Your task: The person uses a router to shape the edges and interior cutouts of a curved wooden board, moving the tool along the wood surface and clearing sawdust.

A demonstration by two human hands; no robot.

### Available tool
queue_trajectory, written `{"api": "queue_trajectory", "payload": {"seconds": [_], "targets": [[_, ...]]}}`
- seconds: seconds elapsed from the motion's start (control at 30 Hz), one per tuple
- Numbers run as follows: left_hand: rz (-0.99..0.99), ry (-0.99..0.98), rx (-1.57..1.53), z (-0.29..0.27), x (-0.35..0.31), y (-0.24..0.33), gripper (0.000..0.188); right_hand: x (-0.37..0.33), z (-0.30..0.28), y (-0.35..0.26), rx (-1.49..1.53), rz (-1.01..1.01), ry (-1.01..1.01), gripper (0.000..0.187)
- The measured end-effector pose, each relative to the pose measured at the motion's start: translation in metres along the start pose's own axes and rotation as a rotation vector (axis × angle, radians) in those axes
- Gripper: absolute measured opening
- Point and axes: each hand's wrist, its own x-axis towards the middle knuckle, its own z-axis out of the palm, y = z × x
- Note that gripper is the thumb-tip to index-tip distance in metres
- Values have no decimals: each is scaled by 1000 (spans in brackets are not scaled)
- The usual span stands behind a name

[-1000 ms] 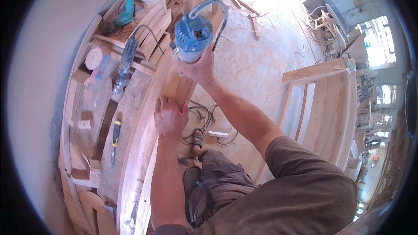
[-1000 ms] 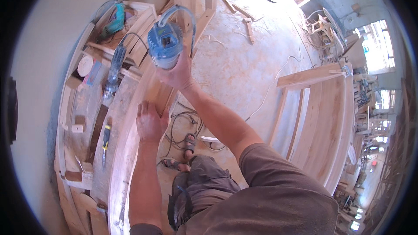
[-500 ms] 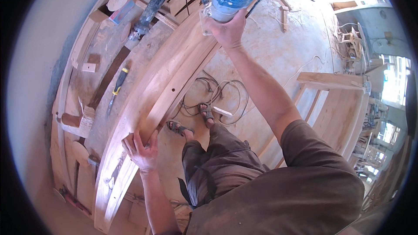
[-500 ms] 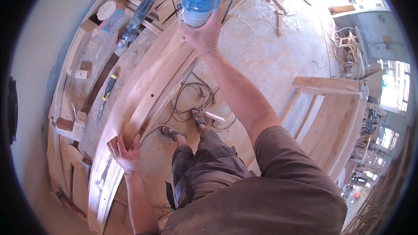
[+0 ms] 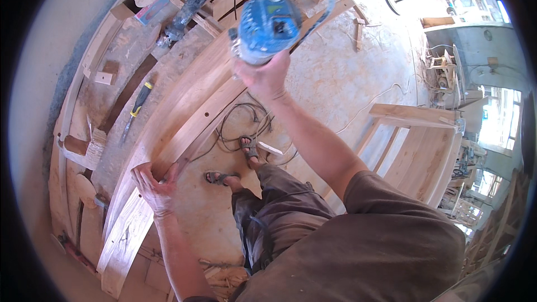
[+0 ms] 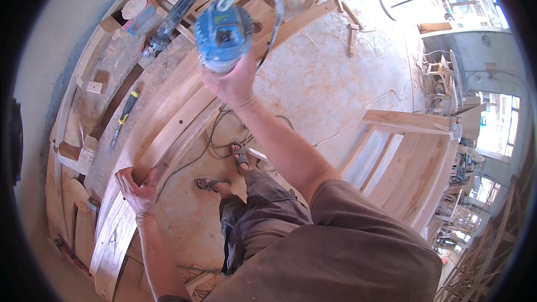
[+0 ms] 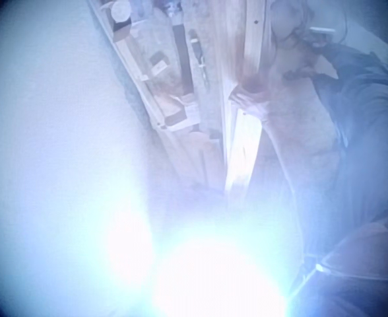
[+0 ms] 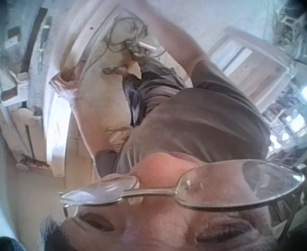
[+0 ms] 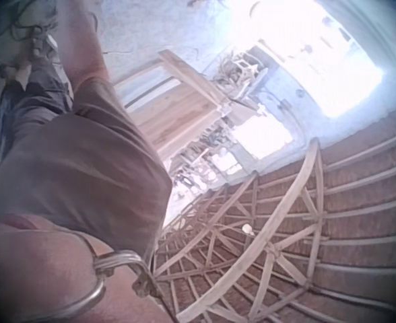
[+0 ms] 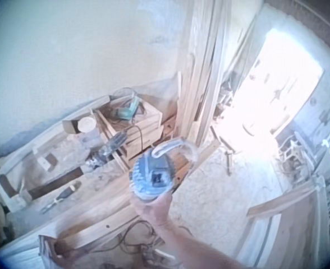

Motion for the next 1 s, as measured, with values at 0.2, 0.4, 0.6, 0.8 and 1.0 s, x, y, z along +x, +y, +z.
{"api": "queue_trajectory", "payload": {"seconds": [0.2,0.4,0.6,0.8,1.0], "targets": [[-7,7,-28,1,-2,-4,55,-43,39,-23,34,-76,-35,80],[-92,-15,-58,-3,-3,1,56,-75,64,-47,-36,-254,-94,82],[-72,5,-77,-2,-3,-10,62,-76,65,-50,18,-196,-162,85],[-120,-21,-78,-8,-4,-11,59,-15,26,-19,54,-139,-58,81],[-84,-19,-68,0,0,-5,58,87,-61,19,-86,-61,106,85]]}}
